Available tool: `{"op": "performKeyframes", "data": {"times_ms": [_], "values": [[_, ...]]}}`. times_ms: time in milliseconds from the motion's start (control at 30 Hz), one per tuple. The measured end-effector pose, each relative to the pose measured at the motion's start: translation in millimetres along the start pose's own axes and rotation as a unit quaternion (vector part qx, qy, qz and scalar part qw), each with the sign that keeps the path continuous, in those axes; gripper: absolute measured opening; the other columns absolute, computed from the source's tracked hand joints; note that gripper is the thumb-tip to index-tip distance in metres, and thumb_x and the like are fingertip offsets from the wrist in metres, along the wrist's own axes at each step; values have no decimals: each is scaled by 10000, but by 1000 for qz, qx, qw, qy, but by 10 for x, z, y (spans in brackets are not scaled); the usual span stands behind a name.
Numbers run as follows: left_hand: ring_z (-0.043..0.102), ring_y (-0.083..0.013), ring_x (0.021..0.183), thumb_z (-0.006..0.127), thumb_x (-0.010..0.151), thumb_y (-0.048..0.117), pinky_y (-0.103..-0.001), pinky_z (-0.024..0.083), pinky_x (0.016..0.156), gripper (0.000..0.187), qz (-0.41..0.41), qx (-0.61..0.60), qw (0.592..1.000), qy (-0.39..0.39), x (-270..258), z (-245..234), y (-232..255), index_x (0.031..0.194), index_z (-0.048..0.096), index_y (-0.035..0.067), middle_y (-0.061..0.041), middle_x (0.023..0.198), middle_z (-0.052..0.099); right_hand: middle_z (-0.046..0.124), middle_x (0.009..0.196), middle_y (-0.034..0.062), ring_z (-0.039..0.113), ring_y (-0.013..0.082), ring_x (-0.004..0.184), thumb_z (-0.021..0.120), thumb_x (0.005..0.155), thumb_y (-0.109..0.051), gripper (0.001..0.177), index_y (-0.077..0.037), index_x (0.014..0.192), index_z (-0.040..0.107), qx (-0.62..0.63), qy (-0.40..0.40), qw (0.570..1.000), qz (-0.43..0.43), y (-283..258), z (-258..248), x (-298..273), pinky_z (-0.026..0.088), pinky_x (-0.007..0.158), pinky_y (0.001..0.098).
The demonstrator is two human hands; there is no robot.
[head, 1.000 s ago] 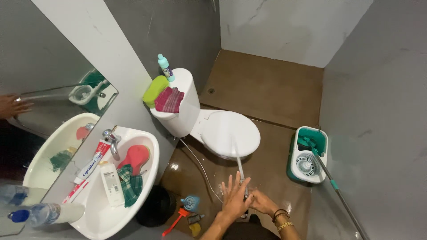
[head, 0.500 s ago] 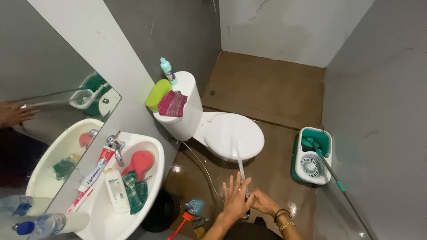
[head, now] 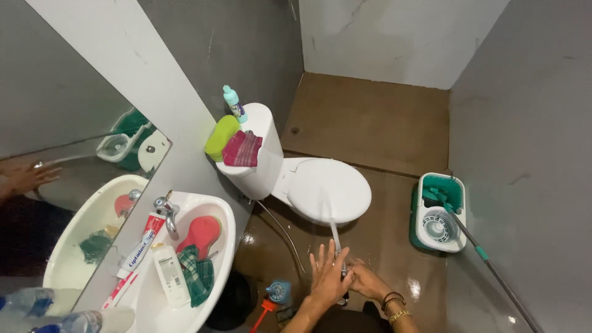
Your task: Repairing or inspecting the spray head of a handheld bidet in a bathroom.
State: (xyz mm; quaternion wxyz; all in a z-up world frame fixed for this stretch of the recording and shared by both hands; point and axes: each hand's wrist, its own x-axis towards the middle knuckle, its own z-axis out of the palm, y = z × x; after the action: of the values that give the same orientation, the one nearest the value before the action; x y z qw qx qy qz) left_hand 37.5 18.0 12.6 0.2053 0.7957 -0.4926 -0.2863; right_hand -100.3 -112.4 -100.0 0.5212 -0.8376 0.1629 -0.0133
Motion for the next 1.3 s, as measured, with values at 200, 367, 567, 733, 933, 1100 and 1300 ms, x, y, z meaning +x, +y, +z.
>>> {"op": "performKeyframes", "data": {"times_ms": [200,367,567,733,933,1100,1300], "values": [[17,-499,1528,671,954,336,-705,-18,1175,733,8,11,999,-39,16,0,-82,1576,326,160,-238,1685,35,654,1077,190,591,333,1114,635,915,-352,365,3,995,603,15,-21,995,101,-298,42,-44,434,1111,469],[69,-496,1543,679,950,344,-696,14,1197,697,23,4,1000,-4,-62,65,-36,1557,376,185,-238,1688,103,679,1090,192,651,307,1076,690,893,-356,405,38,957,618,33,-49,988,142,-221,58,-93,356,1180,434],[72,-505,1529,705,929,325,-693,9,1192,722,30,9,999,23,-33,213,23,1554,374,179,-259,1678,101,642,1191,123,619,274,1102,697,851,-351,445,-17,1137,626,69,-33,991,109,-320,-96,-182,492,1033,448],[74,-501,1529,705,926,312,-690,20,1189,729,12,4,1000,18,48,199,184,1552,364,160,-245,1676,112,600,1210,112,592,250,1157,632,927,-421,461,-32,1173,616,77,-19,993,86,70,-156,-153,504,1000,428],[124,-490,1518,717,907,320,-684,66,1192,704,5,-3,998,62,131,321,369,1524,418,160,-236,1660,173,641,1155,179,592,340,1089,680,923,-376,435,-6,1149,636,7,-7,998,-65,165,-398,-219,486,970,464],[67,-490,1532,722,916,296,-683,20,1189,738,-3,-18,999,37,253,402,524,1550,377,142,-251,1667,100,575,1362,155,566,303,1270,624,903,-456,639,-71,1403,524,68,-76,986,134,19,-673,-267,482,1036,451],[47,-461,1549,705,943,311,-680,4,1203,709,-20,-11,999,24,339,506,750,1548,366,165,-230,1681,92,614,1357,169,620,322,1260,693,842,-491,737,-29,1389,519,8,-91,978,186,-77,-901,-398,499,1070,429]]}}
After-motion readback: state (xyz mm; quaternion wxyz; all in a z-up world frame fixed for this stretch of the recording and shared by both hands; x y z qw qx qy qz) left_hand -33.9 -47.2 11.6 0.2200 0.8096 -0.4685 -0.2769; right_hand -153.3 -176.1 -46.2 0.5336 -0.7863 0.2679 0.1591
